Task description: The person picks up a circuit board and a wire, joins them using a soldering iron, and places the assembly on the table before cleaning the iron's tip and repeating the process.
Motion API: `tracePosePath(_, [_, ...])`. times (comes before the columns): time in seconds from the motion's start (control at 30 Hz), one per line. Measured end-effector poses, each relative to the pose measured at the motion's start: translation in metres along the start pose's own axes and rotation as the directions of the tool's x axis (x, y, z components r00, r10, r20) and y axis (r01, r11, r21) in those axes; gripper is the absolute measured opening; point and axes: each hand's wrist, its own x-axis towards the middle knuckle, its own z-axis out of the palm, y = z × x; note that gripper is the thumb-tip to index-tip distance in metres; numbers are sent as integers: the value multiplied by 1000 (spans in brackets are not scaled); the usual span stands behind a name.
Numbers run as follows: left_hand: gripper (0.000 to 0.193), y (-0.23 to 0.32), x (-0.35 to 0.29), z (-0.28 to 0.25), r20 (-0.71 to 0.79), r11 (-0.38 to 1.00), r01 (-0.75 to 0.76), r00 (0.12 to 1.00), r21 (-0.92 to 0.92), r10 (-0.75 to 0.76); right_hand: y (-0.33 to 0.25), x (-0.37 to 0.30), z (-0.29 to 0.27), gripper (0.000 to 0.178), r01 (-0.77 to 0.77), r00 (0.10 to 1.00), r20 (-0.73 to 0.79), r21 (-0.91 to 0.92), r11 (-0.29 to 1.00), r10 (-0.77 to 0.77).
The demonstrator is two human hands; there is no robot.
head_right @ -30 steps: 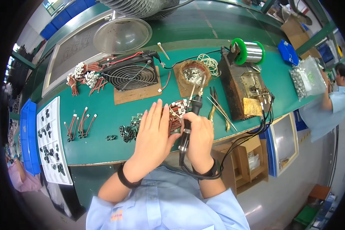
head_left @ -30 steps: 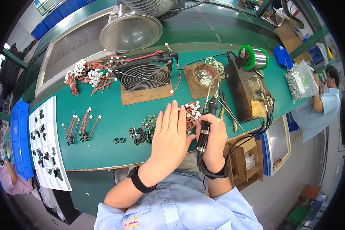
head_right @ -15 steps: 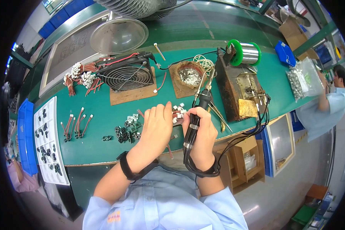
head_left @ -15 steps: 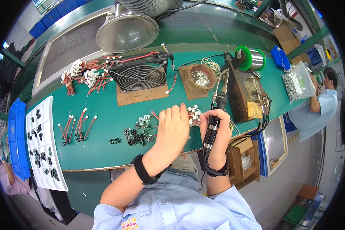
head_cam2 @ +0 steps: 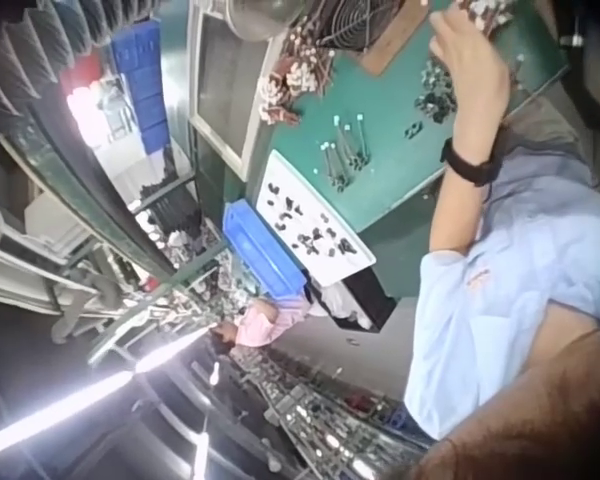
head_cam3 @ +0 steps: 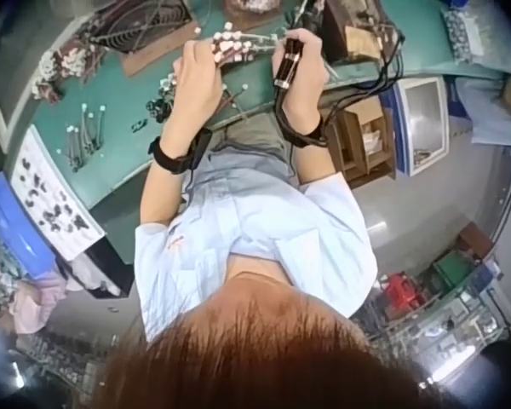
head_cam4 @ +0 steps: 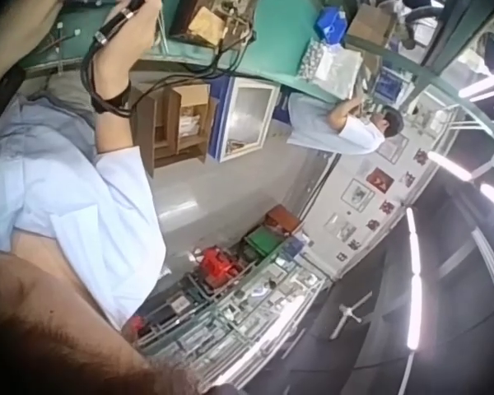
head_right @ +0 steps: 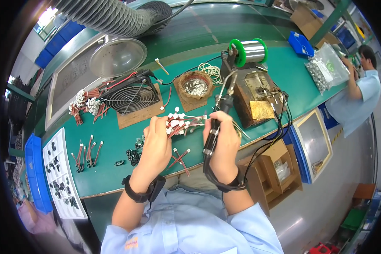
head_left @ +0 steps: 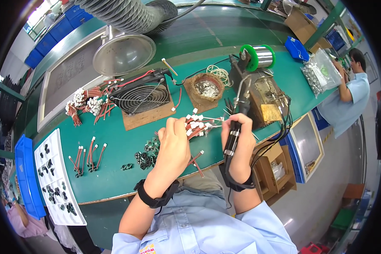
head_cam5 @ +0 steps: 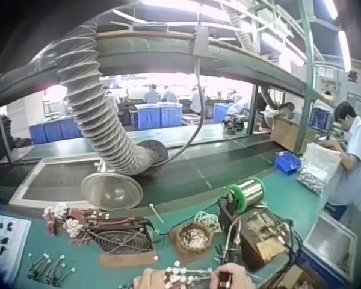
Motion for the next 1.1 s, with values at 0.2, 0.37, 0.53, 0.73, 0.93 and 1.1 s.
tracePosePath(0.2, [44,-1,0,-6,28,993,26,999,-117,-23,4,9,-6,30,-19,1000,22,-26,999,19])
tracePosePath(0.37, [41,-3,-2,-8,50,998,-62,997,-28,64,7,19,-16,28,-10,1000,-26,-76,997,8])
tracePosePath(0.53, [38,-5,0,-4,68,975,-164,986,150,155,5,29,-26,28,-49,994,-94,69,996,55])
tracePosePath(0.73, [32,-9,0,0,60,969,-155,988,192,146,-5,38,-37,24,-15,997,-78,92,996,23])
tracePosePath(0.93, [42,-12,-2,7,61,961,-148,989,233,137,-17,43,-35,26,201,979,42,-84,976,-198])
tracePosePath(1.1, [55,-12,-4,4,100,971,-146,987,190,128,-21,58,-37,25,200,979,-18,-21,980,-201])
